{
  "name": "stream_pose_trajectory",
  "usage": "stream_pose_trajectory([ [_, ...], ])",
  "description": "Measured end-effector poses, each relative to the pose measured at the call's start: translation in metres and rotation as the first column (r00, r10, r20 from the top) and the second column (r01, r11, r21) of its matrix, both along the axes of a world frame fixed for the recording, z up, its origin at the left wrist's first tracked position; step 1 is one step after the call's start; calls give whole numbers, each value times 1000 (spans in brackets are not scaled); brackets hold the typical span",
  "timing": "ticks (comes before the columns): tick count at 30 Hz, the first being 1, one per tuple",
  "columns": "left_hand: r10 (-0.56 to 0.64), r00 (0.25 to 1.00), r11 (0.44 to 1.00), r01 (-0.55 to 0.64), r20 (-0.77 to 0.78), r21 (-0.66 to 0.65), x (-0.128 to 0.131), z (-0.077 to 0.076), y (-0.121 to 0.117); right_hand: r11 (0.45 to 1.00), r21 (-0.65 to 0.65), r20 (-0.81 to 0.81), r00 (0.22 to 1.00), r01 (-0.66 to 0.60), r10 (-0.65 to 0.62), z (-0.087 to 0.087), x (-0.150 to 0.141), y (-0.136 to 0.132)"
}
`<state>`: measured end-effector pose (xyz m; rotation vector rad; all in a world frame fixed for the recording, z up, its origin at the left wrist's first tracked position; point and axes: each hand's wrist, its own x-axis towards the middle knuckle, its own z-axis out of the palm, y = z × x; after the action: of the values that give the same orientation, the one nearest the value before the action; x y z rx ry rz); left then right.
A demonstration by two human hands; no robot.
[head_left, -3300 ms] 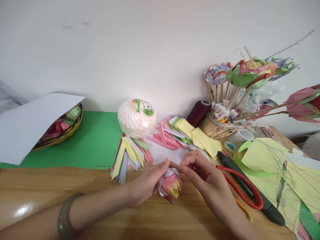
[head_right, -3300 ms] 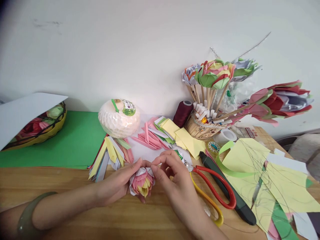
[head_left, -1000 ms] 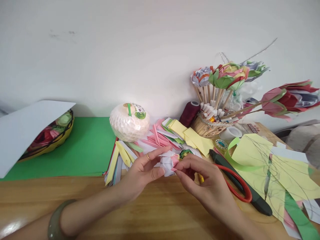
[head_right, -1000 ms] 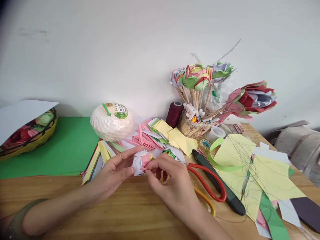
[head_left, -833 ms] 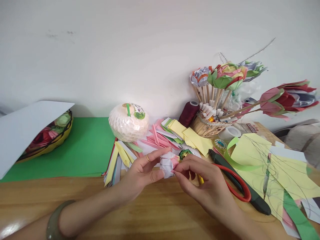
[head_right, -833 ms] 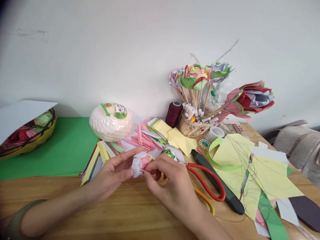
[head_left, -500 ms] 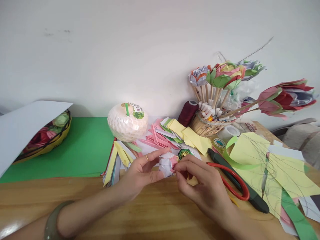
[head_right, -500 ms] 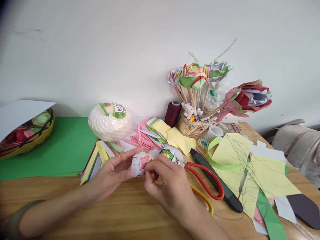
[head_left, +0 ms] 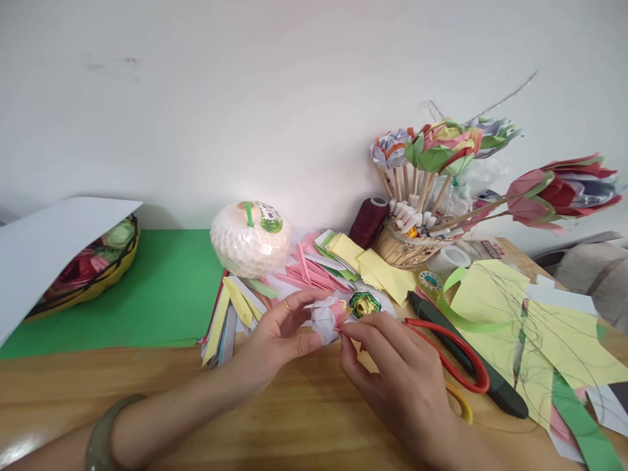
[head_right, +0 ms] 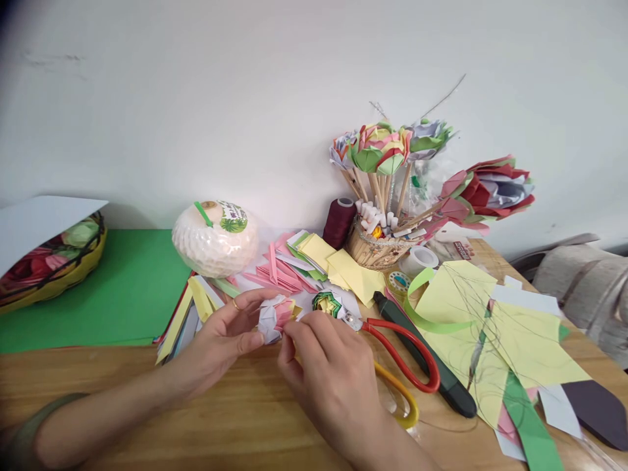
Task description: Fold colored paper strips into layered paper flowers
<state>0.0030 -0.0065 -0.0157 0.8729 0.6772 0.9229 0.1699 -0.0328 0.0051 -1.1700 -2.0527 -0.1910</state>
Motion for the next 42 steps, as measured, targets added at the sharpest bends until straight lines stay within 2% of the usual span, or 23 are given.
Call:
stream_pose_trajectory([
  [3, 12, 1000, 1000, -12, -9, 8, 0, 0, 0, 983, -139, -178, 979, -124, 98, 6, 1, 3],
  [6, -8, 1000, 1000, 8, -2, 7, 0, 1, 1, 888, -346, -376, 912, -303, 165, 15, 6, 7],
  [10, -41, 999, 999, 41, -7, 5, -1, 1, 3, 780, -506, -386, 906, -367, 176, 23, 14, 11],
  [14, -92, 995, 994, 93, -26, 64, -1, -3, 5, 734, -576, -327, 925, -358, 195, 23, 18, 12],
  [17, -106, 994, 988, 109, -37, 112, -1, -6, 6, 737, -585, -308, 934, -338, 184, 20, 17, 12],
  [21, -101, 994, 990, 104, -36, 97, -2, -6, 5, 756, -571, -301, 938, -320, 171, 19, 16, 11],
  [27, -60, 997, 997, 62, -40, 49, 0, -1, 5, 841, -467, -235, 955, -273, 180, 18, 14, 7],
  [32, -10, 999, 997, 12, -33, 70, 2, -1, 5, 815, -516, -223, 960, -265, 171, 16, 16, 9],
  [38, 65, 997, 998, -64, -50, 24, 1, -3, 6, 832, -482, -182, 961, -274, 211, 13, 16, 9],
  [42, 60, 997, 998, -60, -43, 5, 1, -3, 6, 821, -497, -222, 956, -280, 192, 12, 14, 9],
])
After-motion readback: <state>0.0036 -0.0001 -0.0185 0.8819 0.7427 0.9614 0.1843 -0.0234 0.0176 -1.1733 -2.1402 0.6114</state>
